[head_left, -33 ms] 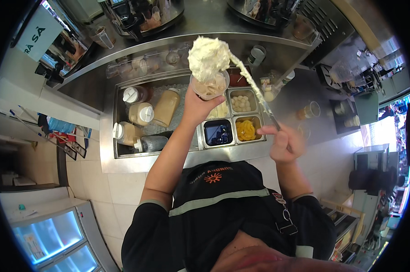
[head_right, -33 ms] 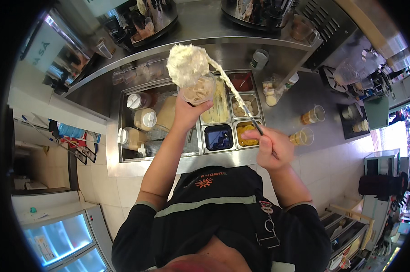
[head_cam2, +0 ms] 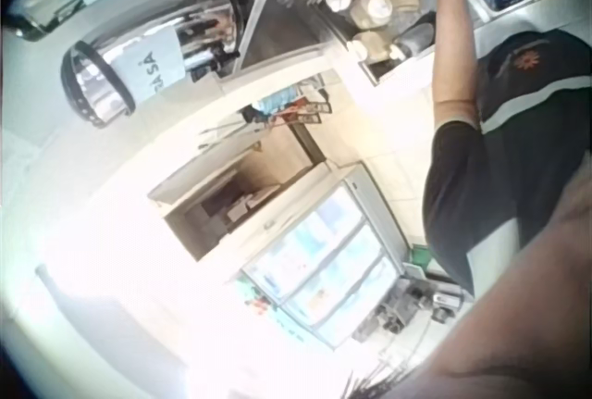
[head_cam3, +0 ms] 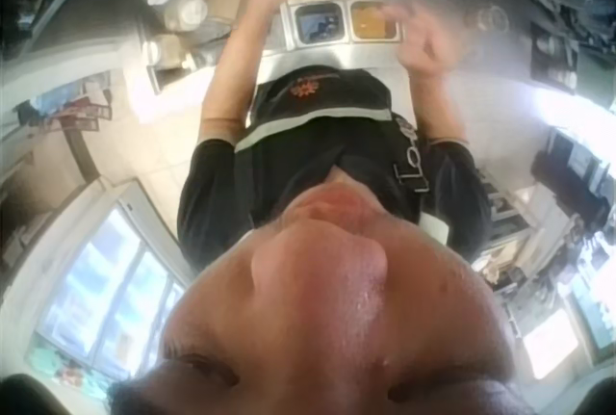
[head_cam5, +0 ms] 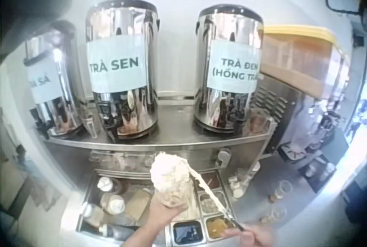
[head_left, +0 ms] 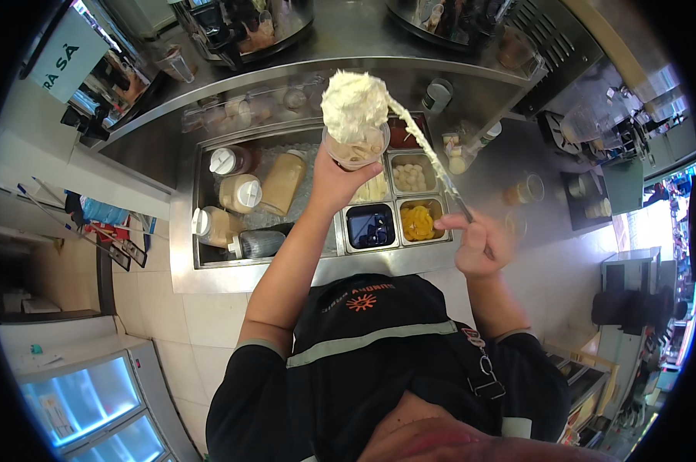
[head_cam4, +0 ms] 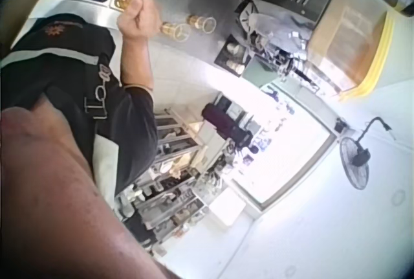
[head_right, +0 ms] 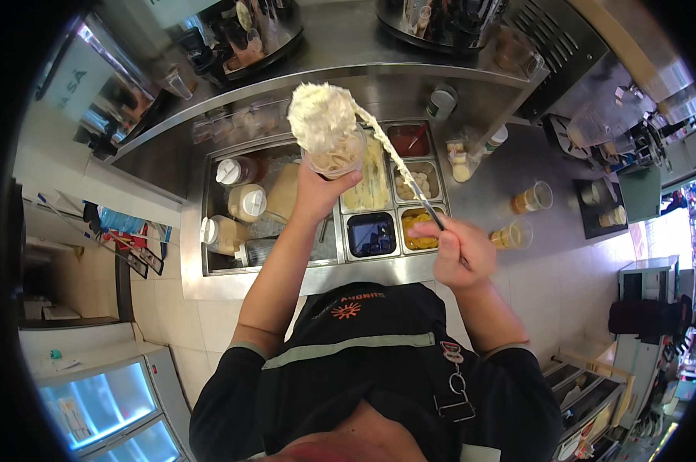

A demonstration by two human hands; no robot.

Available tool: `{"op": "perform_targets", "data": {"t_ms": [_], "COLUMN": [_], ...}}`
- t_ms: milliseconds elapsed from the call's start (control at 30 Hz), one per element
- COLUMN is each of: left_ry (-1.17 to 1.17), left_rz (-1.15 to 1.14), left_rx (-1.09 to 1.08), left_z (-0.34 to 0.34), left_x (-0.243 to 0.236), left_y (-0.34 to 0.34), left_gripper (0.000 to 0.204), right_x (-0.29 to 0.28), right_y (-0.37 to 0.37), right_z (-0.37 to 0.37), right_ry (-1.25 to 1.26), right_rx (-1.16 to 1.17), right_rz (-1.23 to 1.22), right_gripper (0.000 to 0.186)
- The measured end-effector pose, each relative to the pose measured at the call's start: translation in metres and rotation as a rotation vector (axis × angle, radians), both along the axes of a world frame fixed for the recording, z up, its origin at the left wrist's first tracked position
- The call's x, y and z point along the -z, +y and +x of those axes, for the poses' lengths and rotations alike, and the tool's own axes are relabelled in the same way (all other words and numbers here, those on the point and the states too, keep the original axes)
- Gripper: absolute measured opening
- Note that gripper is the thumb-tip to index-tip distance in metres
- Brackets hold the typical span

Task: The person prepares drinks by adding ice, pouring liquids from containers, spreading cream into cups with a spatula, and mixing ingredients at a drink preparation station.

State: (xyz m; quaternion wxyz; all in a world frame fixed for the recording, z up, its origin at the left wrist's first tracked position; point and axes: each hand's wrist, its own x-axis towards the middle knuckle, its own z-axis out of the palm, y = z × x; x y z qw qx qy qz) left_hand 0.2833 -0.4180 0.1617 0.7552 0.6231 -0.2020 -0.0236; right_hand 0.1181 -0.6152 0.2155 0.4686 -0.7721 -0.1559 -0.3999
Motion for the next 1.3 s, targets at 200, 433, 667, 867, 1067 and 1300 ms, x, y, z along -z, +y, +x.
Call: {"op": "perform_targets", "data": {"t_ms": [200,433,667,867,1067,1300], "left_ry": [0.011,-0.06,-0.014,-0.045,0.011,-0.039], "left_rz": [-0.044,-0.021,-0.026,-0.017,-0.021,-0.073], "left_rx": [-0.014,-0.053,-0.035,-0.05,-0.009,-0.053], "left_z": [-0.002,-0.01,-0.025,-0.031,-0.036,-0.04], "left_x": [-0.007,-0.027,-0.047,-0.049,-0.059,-0.062], "left_y": [-0.001,-0.007,-0.005,-0.005,0.0,0.007], "left_gripper": [0.078,0.074,0.074,0.073,0.075,0.068], "right_x": [-0.009,-0.008,-0.03,-0.029,-0.041,-0.047], "right_y": [-0.004,-0.008,-0.019,-0.019,-0.023,-0.022], "right_z": [0.003,0.005,0.006,-0.001,0.001,0.0], "right_ry": [-0.082,-0.05,-0.138,-0.117,-0.121,-0.124], "right_rx": [-0.058,-0.087,-0.152,-0.15,-0.195,-0.219], "right_rz": [0.19,0.043,-0.018,-0.087,-0.199,-0.225], "right_gripper": [0.034,0.036,0.036,0.039,0.04,0.036]}}
